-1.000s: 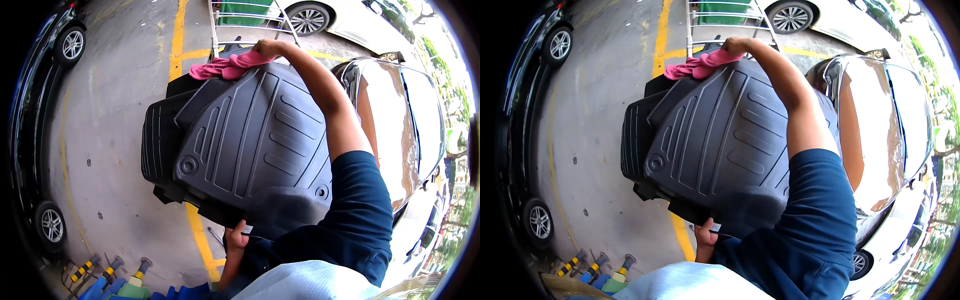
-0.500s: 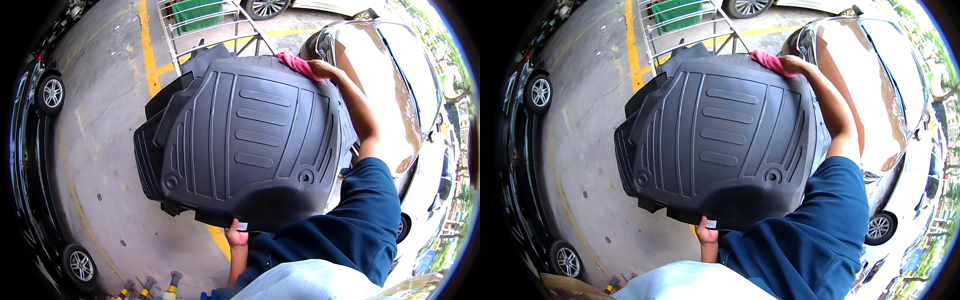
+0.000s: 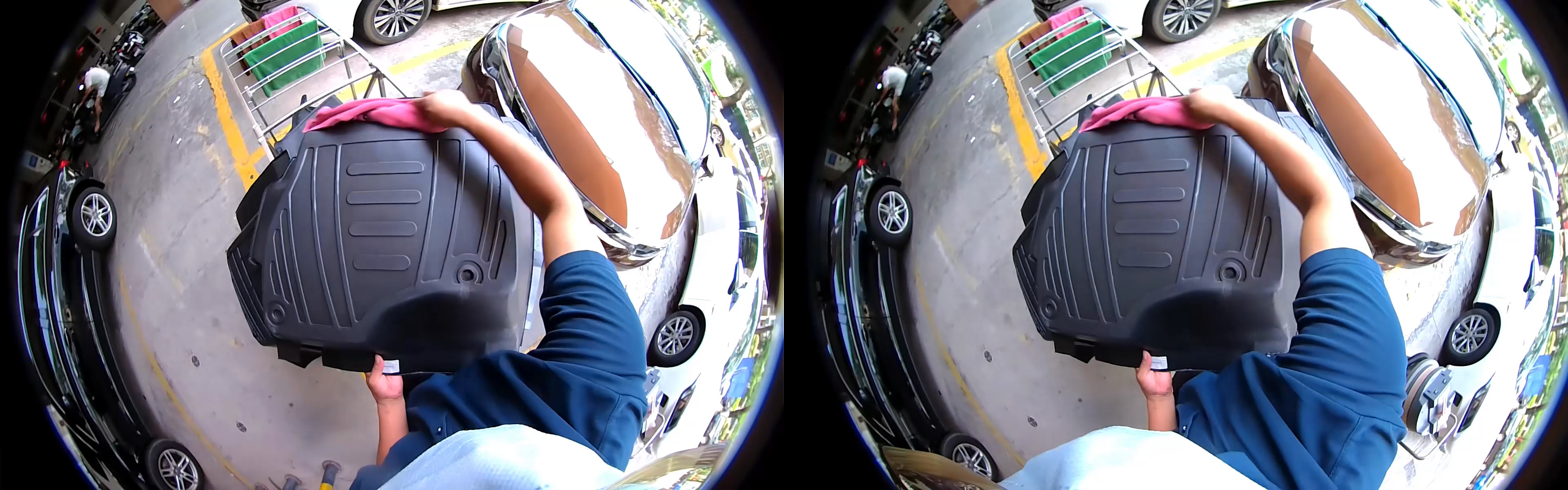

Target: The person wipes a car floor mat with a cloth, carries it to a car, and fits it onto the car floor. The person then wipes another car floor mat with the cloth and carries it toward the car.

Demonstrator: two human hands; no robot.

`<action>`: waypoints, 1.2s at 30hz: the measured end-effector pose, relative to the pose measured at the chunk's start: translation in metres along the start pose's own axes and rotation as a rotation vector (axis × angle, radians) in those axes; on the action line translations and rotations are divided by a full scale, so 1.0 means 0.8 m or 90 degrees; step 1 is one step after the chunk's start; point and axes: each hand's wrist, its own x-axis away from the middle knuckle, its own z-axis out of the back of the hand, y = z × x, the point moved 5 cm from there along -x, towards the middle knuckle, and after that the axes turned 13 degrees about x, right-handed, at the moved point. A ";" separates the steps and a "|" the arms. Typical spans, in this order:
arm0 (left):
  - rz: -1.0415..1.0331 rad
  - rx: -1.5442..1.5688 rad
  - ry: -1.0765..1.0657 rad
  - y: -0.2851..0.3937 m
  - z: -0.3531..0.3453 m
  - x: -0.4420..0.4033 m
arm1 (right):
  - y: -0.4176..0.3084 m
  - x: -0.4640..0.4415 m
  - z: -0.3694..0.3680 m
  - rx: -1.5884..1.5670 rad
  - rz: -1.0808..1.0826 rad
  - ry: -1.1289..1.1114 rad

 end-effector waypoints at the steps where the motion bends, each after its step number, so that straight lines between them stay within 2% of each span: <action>1: 0.004 0.016 0.008 0.000 0.011 -0.004 | 0.064 0.004 -0.037 0.014 0.005 -0.022; 2: 0.008 0.032 0.016 -0.001 0.017 -0.006 | 0.118 0.021 -0.062 0.000 -0.009 -0.063; 4: 0.026 0.048 -0.025 -0.003 0.008 -0.002 | 0.219 0.062 -0.122 -0.040 -0.063 -0.049; 5: 0.039 0.062 -0.022 -0.002 0.006 0.000 | 0.227 0.109 -0.108 -0.094 -0.179 -0.068; 7: 0.061 0.090 -0.018 -0.007 0.000 -0.004 | 0.243 0.167 -0.148 -0.269 -0.239 -0.059; 8: 0.059 0.089 -0.022 -0.007 0.009 -0.007 | 0.214 0.208 -0.157 -0.330 -0.260 -0.070; 10: 0.076 0.100 -0.042 -0.011 -0.017 -0.002 | 0.119 0.277 -0.136 -0.476 -0.182 0.171; 12: 0.070 0.077 -0.038 -0.001 -0.004 -0.006 | 0.072 0.333 -0.099 -0.502 -0.213 0.170; 14: 0.093 0.038 -0.067 0.001 -0.025 -0.006 | 0.041 0.347 -0.056 -0.418 -0.155 0.184; 15: 0.097 0.021 -0.070 0.004 -0.027 -0.005 | 0.046 0.331 -0.048 -0.313 -0.157 0.118; 16: 0.100 0.005 -0.071 0.007 -0.029 -0.003 | 0.055 0.310 -0.037 -0.269 -0.151 0.188; 18: 0.112 -0.028 -0.087 0.011 -0.028 -0.005 | 0.074 0.244 -0.033 -0.126 -0.053 0.377; 20: 0.125 -0.035 -0.069 0.011 -0.029 -0.006 | 0.081 0.178 -0.060 -0.270 -0.044 0.247; 21: 0.129 -0.035 -0.065 0.011 -0.029 -0.007 | 0.042 0.194 -0.038 -0.197 -0.020 0.209; 23: 0.123 -0.032 -0.074 0.011 -0.035 -0.005 | -0.045 0.259 0.003 -0.087 0.039 0.180; 26: 0.133 0.007 -0.083 0.010 -0.037 0.001 | -0.129 0.368 -0.003 -0.203 0.155 0.192; 28: 0.144 0.038 -0.100 0.008 -0.048 0.009 | -0.159 0.431 0.000 -0.229 0.201 0.130; 30: 0.151 0.055 -0.116 0.007 -0.059 0.017 | -0.157 0.453 0.013 -0.196 0.179 0.177; 32: 0.136 0.023 -0.136 0.011 -0.069 0.022 | -0.139 0.438 0.032 -0.113 0.129 0.314; 33: 0.126 0.015 -0.145 0.015 -0.070 0.021 | -0.130 0.422 0.021 -0.127 0.103 0.230; 36: 0.066 0.003 -0.169 0.028 -0.095 0.016 | -0.125 0.405 0.008 -0.211 0.083 0.168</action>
